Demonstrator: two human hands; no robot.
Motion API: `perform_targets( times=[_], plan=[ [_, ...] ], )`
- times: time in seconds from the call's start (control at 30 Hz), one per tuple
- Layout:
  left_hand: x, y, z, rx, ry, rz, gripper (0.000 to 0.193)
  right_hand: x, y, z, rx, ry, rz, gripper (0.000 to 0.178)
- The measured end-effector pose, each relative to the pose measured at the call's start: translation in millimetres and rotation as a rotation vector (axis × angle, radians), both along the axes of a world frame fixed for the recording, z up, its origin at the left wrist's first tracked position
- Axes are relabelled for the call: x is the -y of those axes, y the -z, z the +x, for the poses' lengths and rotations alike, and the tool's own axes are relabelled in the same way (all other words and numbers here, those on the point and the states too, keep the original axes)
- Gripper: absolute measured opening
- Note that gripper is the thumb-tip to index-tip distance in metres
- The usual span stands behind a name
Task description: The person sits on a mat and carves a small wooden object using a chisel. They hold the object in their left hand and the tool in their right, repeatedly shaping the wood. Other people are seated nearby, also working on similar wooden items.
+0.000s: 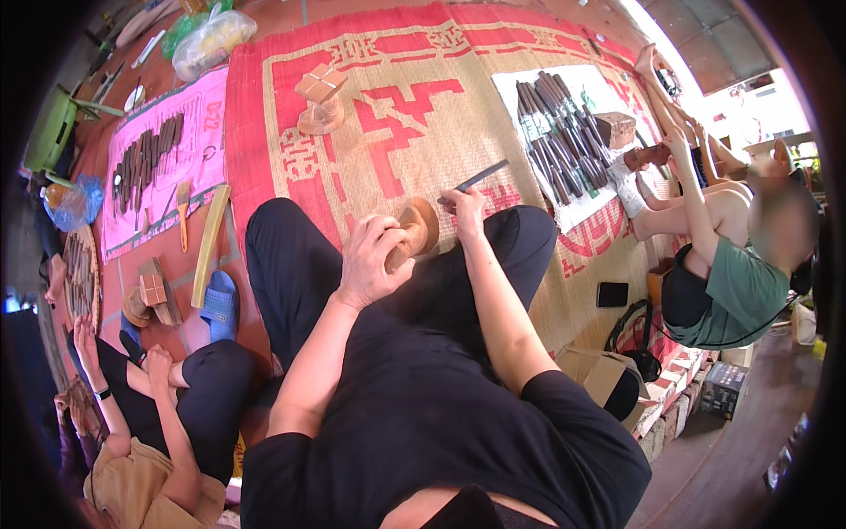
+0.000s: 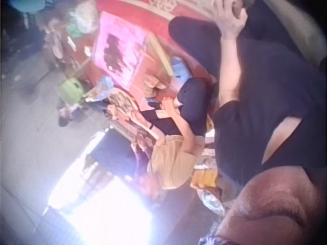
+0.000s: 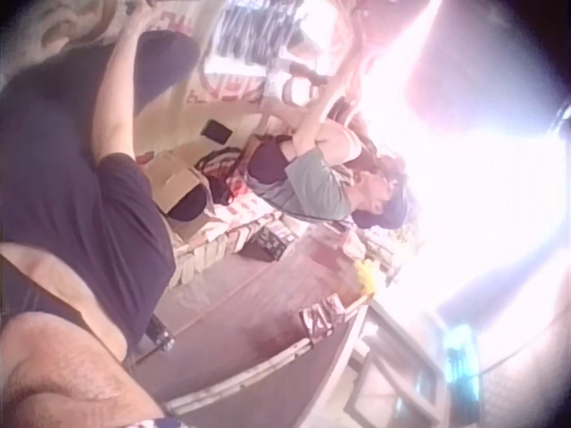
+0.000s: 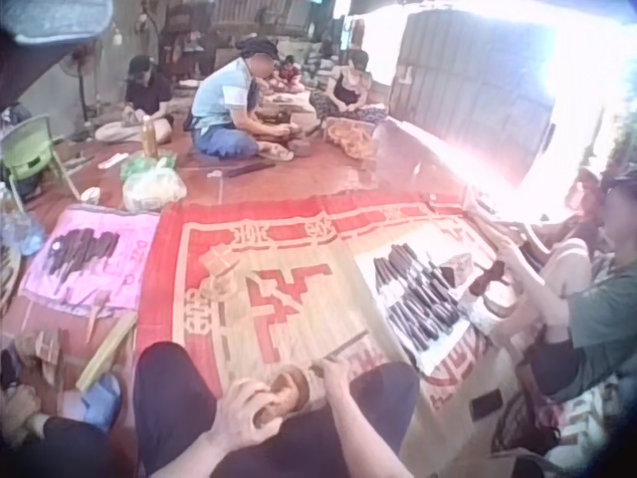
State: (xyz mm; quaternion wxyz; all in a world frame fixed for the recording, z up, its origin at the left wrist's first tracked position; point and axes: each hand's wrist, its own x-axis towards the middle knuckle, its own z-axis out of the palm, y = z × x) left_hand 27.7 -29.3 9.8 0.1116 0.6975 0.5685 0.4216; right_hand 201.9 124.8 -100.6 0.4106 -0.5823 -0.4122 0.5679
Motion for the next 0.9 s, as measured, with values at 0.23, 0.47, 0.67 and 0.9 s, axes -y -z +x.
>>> perform_targets(
  times=[0.23, 0.47, 0.67, 0.9],
  plan=[
    [-0.7, 2.0, -1.6, 0.004, -0.026, -0.011, 0.035, 17.7, -23.3, -15.9, -0.128, -0.190, -0.064, 0.017],
    [-0.7, 0.9, 0.2, 0.015, 0.003, -0.003, 0.036, -3.1, 4.2, -5.4, -0.155, -0.057, -0.043, 0.017],
    [-0.8, 2.0, 0.3, 0.005, 0.009, -0.003, 0.037, 10.6, -11.2, -15.8, -0.145, -0.221, -0.099, 0.018],
    [0.2, -0.7, 2.1, -0.001, 0.016, 0.006, 0.037, 1.2, -10.1, -12.5, -0.162, -0.148, -0.063, 0.015]
  ],
)
